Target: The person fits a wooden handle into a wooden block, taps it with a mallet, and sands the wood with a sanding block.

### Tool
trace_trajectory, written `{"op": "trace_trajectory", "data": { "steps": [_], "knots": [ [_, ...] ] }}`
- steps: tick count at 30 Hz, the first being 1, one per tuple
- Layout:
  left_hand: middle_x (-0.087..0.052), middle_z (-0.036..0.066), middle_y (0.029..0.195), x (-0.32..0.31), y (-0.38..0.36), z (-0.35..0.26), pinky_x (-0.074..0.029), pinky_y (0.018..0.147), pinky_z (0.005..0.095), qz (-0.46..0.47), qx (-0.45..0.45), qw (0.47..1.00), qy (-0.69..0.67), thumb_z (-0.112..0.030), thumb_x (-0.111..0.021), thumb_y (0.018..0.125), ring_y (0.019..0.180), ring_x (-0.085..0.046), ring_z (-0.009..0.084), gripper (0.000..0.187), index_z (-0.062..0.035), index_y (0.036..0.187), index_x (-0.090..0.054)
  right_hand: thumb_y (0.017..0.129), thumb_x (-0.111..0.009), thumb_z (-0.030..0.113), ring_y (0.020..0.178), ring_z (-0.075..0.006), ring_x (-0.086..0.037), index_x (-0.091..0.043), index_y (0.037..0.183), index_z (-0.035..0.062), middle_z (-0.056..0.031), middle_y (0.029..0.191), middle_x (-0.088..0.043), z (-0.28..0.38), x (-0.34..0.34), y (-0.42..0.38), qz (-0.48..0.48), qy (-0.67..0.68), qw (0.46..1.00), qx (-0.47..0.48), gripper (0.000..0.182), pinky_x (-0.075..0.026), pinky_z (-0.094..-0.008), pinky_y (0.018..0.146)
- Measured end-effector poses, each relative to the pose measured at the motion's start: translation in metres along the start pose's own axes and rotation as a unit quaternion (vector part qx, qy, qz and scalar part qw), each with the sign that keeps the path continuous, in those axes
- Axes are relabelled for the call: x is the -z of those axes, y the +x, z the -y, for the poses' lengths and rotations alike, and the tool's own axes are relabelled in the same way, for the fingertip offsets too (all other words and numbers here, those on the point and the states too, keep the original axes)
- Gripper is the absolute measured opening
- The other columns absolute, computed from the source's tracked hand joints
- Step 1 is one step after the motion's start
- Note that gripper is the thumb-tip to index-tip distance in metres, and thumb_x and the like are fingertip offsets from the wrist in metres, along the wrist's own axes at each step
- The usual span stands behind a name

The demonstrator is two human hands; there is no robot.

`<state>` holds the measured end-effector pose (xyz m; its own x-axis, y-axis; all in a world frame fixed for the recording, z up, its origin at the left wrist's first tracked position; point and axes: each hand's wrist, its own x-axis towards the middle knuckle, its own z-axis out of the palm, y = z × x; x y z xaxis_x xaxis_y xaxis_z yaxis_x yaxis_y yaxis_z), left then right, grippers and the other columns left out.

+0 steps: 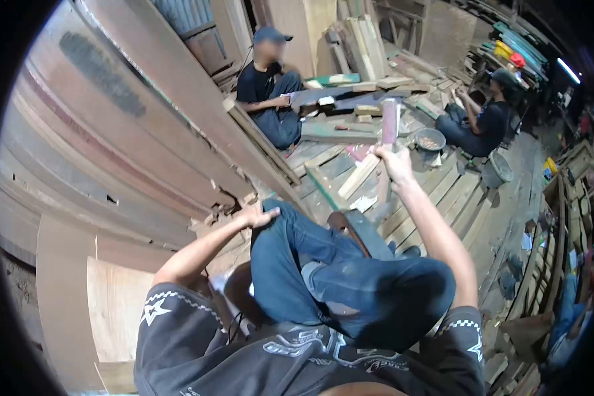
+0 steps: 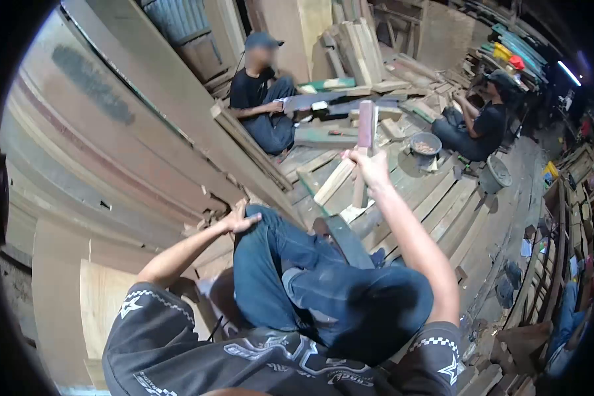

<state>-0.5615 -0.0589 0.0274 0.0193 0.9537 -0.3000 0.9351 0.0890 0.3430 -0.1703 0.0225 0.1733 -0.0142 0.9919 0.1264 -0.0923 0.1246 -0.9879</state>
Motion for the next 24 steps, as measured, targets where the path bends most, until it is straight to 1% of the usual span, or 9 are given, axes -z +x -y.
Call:
{"op": "trace_trajectory", "data": {
  "steps": [1, 4, 6, 7, 10, 12, 17, 21, 24],
  "knots": [
    [-0.027, 0.033, 0.146, -0.015, 0.006, 0.011, -0.026, 0.113, 0.0416, 0.028, -0.020, 0.999, 0.017, -0.071, -0.050, 0.082, 0.139, -0.026, 0.0393, 0.107, 0.0093, 0.144, -0.018, 0.077, -0.072, 0.012, 0.043, -0.0112, -0.052, -0.060, 0.096, -0.0021, -0.0059, 0.069, -0.064, 0.016, -0.008, -0.010, -0.024, 0.041, 0.999, -0.003, 0.027, -0.041, -0.0266, 0.035],
    [-0.027, 0.034, 0.146, 0.011, -0.028, -0.040, -0.028, 0.112, 0.0445, 0.120, 0.014, 0.983, 0.141, -0.079, -0.046, 0.077, 0.139, -0.024, 0.0447, 0.112, 0.0071, 0.145, -0.022, 0.074, -0.077, 0.014, 0.052, -0.0119, -0.055, -0.060, 0.094, -0.0009, -0.0051, 0.070, -0.062, 0.025, -0.003, -0.016, -0.018, 0.004, 0.999, -0.032, 0.030, -0.043, -0.0267, 0.040],
    [-0.027, 0.034, 0.146, 0.025, -0.045, -0.070, -0.028, 0.112, 0.0459, 0.195, 0.014, 0.957, 0.214, -0.085, -0.043, 0.073, 0.138, -0.023, 0.0468, 0.116, 0.0030, 0.146, -0.024, 0.075, -0.075, 0.011, 0.052, -0.0116, -0.056, -0.060, 0.094, -0.0015, -0.0060, 0.071, -0.063, 0.006, -0.001, -0.006, -0.005, 0.045, 0.999, 0.029, 0.027, -0.043, -0.0263, 0.041],
    [-0.027, 0.035, 0.145, 0.040, -0.053, -0.083, -0.026, 0.113, 0.0457, 0.269, -0.014, 0.944, 0.190, -0.086, -0.044, 0.071, 0.139, -0.022, 0.0462, 0.118, 0.0011, 0.147, -0.022, 0.077, -0.072, 0.008, 0.056, -0.0122, -0.059, -0.059, 0.096, -0.0001, -0.0061, 0.074, -0.064, 0.009, -0.002, -0.009, 0.005, 0.038, 0.999, 0.007, 0.024, -0.045, -0.0254, 0.042],
    [-0.035, 0.037, 0.140, 0.029, -0.061, -0.087, -0.025, 0.113, 0.0455, 0.159, 0.027, 0.974, 0.156, -0.083, -0.043, 0.075, 0.136, -0.030, 0.0454, 0.117, 0.0056, 0.147, -0.018, 0.079, -0.069, 0.007, 0.057, -0.0123, -0.061, -0.058, 0.097, 0.0010, -0.0065, 0.077, -0.066, 0.022, 0.000, -0.016, 0.020, 0.009, 1.000, -0.022, 0.022, -0.046, -0.0249, 0.043],
    [-0.033, 0.037, 0.141, 0.017, -0.043, -0.076, -0.022, 0.114, 0.0451, 0.154, 0.025, 0.964, 0.214, -0.082, -0.039, 0.078, 0.135, -0.031, 0.0455, 0.120, 0.0153, 0.143, -0.013, 0.078, -0.069, 0.009, 0.055, -0.0120, -0.060, -0.059, 0.097, 0.0009, -0.0068, 0.077, -0.066, 0.029, -0.001, -0.020, 0.012, -0.003, 1.000, -0.023, 0.023, -0.046, -0.0251, 0.043],
    [-0.019, 0.037, 0.147, 0.007, -0.052, -0.085, -0.015, 0.116, 0.0498, 0.128, 0.063, 0.970, 0.196, -0.082, -0.037, 0.078, 0.141, -0.014, 0.0455, 0.117, 0.0123, 0.145, -0.014, 0.077, -0.071, 0.011, 0.049, -0.0119, -0.058, -0.060, 0.097, 0.0014, -0.0072, 0.074, -0.066, 0.029, -0.002, -0.018, 0.000, -0.006, 1.000, -0.012, 0.025, -0.044, -0.0254, 0.039],
    [-0.003, 0.031, 0.154, -0.023, -0.048, -0.062, -0.009, 0.116, 0.0507, 0.032, 0.021, 0.982, 0.182, -0.076, -0.044, 0.081, 0.144, 0.002, 0.0414, 0.114, 0.0081, 0.147, -0.004, 0.079, -0.069, 0.010, 0.046, -0.0115, -0.054, -0.059, 0.098, 0.0012, -0.0057, 0.072, -0.064, 0.027, -0.002, -0.019, 0.021, 0.011, 0.999, -0.028, 0.024, -0.042, -0.0243, 0.037],
    [-0.010, 0.027, 0.154, -0.021, -0.032, -0.042, -0.015, 0.116, 0.0499, -0.053, -0.020, 0.990, 0.127, -0.066, -0.056, 0.080, 0.144, -0.008, 0.0413, 0.111, 0.0089, 0.146, -0.007, 0.077, -0.071, 0.010, 0.043, -0.0105, -0.053, -0.058, 0.090, -0.0003, -0.0074, 0.070, -0.063, 0.028, -0.004, -0.019, 0.012, 0.019, 1.000, -0.005, 0.021, -0.043, -0.0247, 0.037]
  ]
}}
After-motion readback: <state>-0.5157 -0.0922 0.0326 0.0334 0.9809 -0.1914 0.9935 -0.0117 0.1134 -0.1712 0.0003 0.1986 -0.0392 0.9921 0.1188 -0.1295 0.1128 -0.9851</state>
